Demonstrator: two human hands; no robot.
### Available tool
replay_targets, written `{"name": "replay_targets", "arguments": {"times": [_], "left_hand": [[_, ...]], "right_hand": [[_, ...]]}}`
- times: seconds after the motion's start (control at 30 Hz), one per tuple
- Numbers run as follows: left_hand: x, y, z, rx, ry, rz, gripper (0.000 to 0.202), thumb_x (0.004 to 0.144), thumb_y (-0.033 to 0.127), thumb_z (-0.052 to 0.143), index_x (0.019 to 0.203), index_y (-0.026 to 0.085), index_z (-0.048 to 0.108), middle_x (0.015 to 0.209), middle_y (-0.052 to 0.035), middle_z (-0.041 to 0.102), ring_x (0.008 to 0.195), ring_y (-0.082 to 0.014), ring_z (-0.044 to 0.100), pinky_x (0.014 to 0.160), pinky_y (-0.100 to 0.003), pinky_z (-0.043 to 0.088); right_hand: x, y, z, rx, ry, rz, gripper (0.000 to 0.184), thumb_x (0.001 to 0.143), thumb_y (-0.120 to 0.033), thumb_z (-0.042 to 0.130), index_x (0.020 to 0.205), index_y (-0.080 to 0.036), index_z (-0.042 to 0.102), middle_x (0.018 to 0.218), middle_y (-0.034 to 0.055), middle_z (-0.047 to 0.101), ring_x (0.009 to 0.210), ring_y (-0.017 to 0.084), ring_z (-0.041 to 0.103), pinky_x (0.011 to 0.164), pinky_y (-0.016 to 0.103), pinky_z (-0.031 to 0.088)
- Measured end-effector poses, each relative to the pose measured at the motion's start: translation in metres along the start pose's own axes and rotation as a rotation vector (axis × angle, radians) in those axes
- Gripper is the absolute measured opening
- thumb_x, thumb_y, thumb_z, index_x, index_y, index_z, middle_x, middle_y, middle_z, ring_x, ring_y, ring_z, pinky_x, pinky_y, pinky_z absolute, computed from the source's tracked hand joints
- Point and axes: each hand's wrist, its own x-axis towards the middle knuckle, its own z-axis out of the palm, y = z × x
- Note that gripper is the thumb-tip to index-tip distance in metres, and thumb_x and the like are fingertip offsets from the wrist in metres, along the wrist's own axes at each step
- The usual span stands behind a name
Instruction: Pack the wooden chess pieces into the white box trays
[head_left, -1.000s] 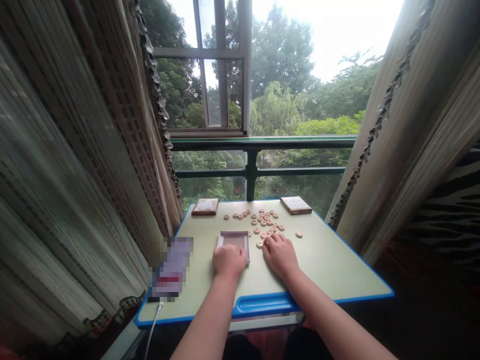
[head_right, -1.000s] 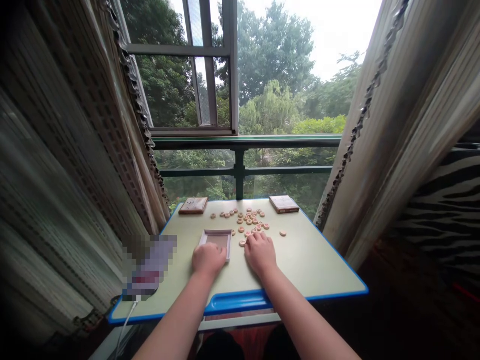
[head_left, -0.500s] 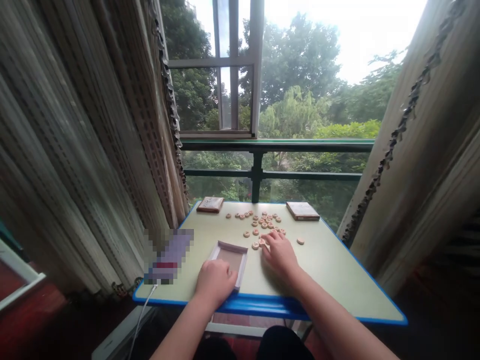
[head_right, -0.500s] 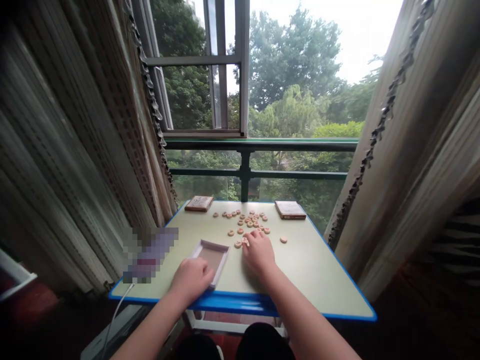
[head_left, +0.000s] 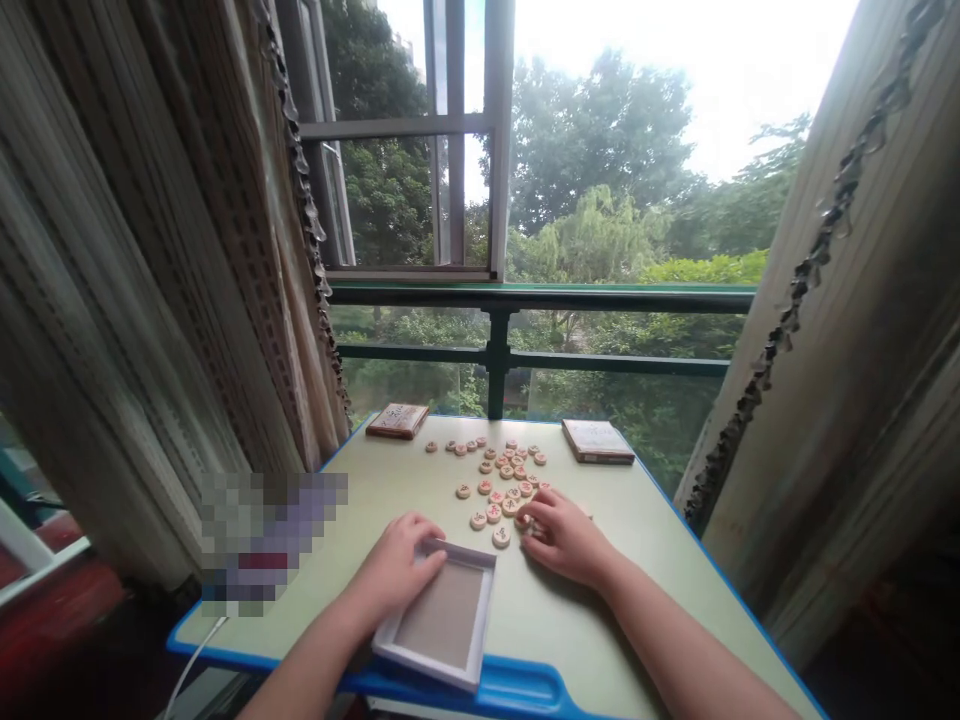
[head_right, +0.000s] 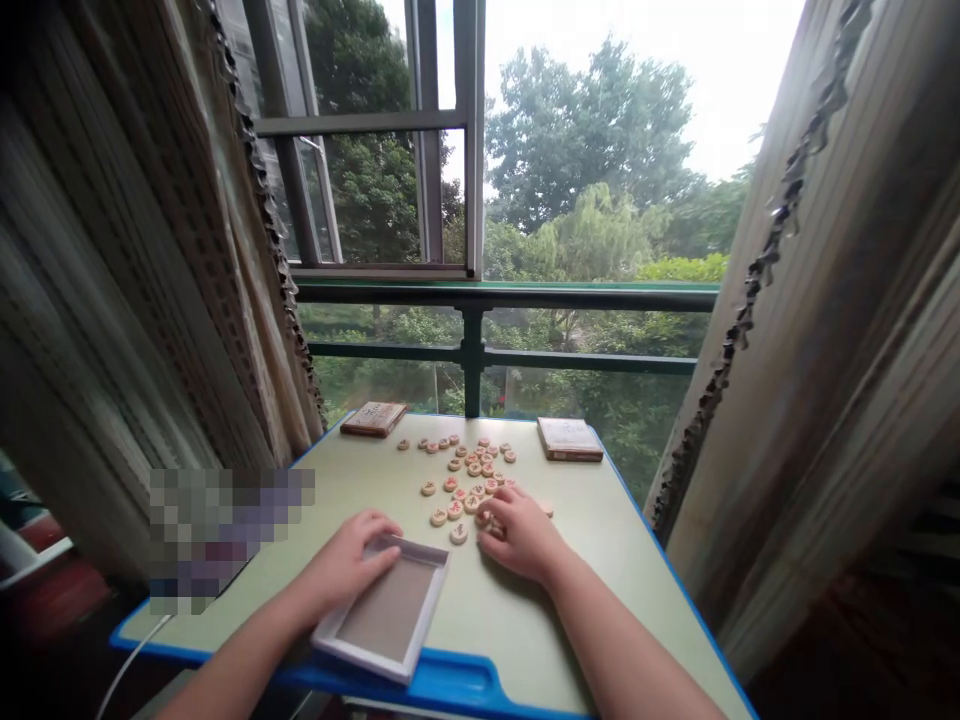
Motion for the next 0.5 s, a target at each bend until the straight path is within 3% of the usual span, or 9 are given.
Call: {"name": "replay_targets", "arguments": {"times": [0.2, 0.4, 0.5], "left_hand": [[0.013, 0.03, 0.019, 0.113, 0.037, -0.08, 0.027, 0.081, 0.034, 0.043, 0.078, 0.019, 0.064, 0.09, -0.0071, 0.062, 0.084, -0.0191, 0.058, 0.078, -0.029, 0.04], [0.044, 0.053, 0.002, 0.297, -0.092, -0.056, 0.033, 0.072, 0.049, 0.052, 0.073, 0.019, 0.064, 0.075, -0.0059, 0.066, 0.07, -0.0209, 0.059, 0.058, -0.027, 0.036], [0.069, 0.054, -0.003, 0.243, 0.007, 0.02, 0.038, 0.077, 0.051, 0.046, 0.073, 0.018, 0.064, 0.078, -0.0065, 0.066, 0.069, -0.0192, 0.059, 0.059, -0.027, 0.038]], "right_hand": [[0.004, 0.014, 0.004, 0.046, 0.051, 0.072, 0.014, 0.08, -0.026, 0.053, 0.088, -0.023, 0.064, 0.091, 0.0061, 0.058, 0.087, 0.018, 0.053, 0.075, 0.03, 0.044], [0.006, 0.024, 0.011, 0.191, 0.147, 0.201, 0.018, 0.081, -0.029, 0.053, 0.091, -0.021, 0.065, 0.097, 0.0075, 0.058, 0.083, 0.016, 0.057, 0.077, 0.029, 0.047], [0.004, 0.024, 0.005, 0.168, 0.144, 0.207, 0.018, 0.077, -0.025, 0.056, 0.092, -0.021, 0.065, 0.096, 0.0063, 0.059, 0.087, 0.017, 0.057, 0.08, 0.028, 0.045]]}}
